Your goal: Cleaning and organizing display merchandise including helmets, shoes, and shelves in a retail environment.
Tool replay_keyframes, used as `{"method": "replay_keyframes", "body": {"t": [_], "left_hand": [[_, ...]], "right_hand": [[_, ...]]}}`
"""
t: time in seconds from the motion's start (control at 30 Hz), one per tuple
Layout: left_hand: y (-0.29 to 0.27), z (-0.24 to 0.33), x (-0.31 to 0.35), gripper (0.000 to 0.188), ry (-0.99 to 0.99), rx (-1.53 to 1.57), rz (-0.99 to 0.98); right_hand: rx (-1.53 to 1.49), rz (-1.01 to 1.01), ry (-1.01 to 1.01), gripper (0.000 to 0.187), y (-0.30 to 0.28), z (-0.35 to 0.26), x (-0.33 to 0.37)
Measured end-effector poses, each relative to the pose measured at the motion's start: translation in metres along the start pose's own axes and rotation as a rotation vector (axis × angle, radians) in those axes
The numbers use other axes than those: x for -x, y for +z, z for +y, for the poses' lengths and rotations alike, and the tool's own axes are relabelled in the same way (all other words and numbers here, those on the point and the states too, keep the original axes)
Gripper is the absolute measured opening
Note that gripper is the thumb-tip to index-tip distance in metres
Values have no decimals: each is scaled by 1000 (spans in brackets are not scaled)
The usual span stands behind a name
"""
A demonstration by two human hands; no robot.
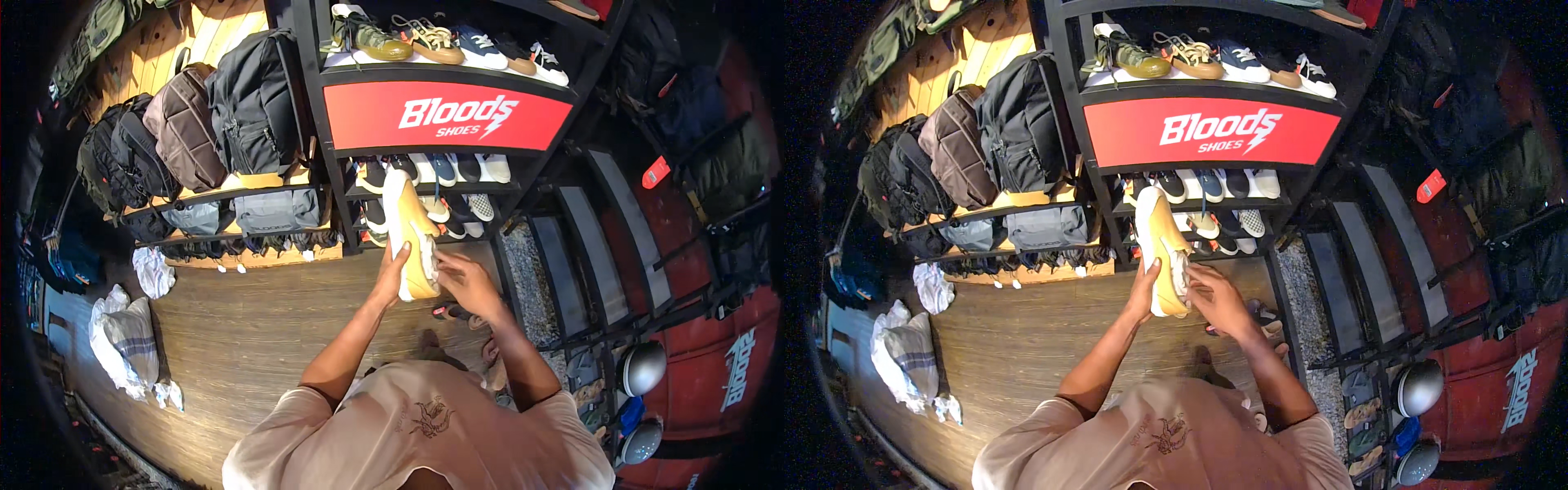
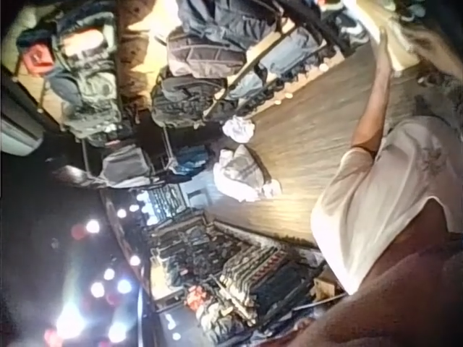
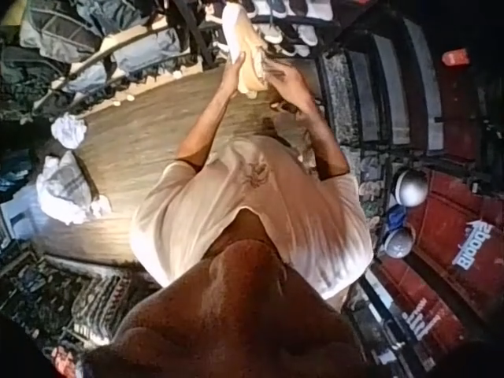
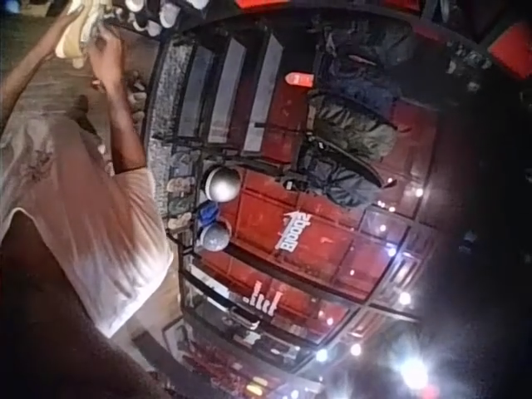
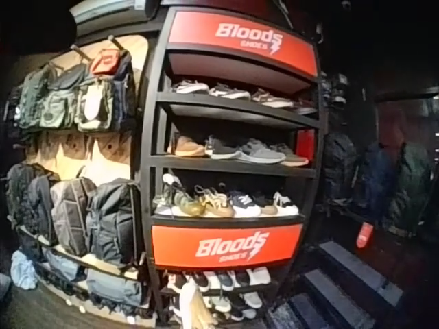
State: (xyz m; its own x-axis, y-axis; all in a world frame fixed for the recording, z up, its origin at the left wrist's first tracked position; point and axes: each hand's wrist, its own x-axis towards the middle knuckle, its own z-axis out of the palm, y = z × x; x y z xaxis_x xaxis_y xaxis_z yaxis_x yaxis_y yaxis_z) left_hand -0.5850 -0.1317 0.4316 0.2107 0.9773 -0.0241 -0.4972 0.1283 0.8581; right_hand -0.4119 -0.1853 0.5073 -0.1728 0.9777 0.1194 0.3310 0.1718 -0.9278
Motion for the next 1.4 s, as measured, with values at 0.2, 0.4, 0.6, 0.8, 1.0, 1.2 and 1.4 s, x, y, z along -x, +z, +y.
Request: {"method": "replay_keyframes", "body": {"t": [0.2,0.4,0.6,0.8,1.0,1.2,1.4], "left_hand": [[-16,-10,9,64,-32,-15,29],[-44,-16,11,65,-77,60,44],[-51,-44,2,61,-106,403,141],[-88,-63,-9,68,-118,290,96],[-175,-51,-73,65,-559,197,27],[-244,-160,-113,53,-707,135,126],[-178,-278,-201,41,-444,538,350]], "right_hand": [[125,76,3,30,40,21,-10],[254,-19,-51,31,56,18,-21],[-201,-24,400,47,59,51,-23],[-806,-79,672,46,38,146,-46],[-401,-253,568,43,-19,249,-138],[-529,-51,497,49,35,317,-259],[-314,-82,568,70,99,410,-234]]}}
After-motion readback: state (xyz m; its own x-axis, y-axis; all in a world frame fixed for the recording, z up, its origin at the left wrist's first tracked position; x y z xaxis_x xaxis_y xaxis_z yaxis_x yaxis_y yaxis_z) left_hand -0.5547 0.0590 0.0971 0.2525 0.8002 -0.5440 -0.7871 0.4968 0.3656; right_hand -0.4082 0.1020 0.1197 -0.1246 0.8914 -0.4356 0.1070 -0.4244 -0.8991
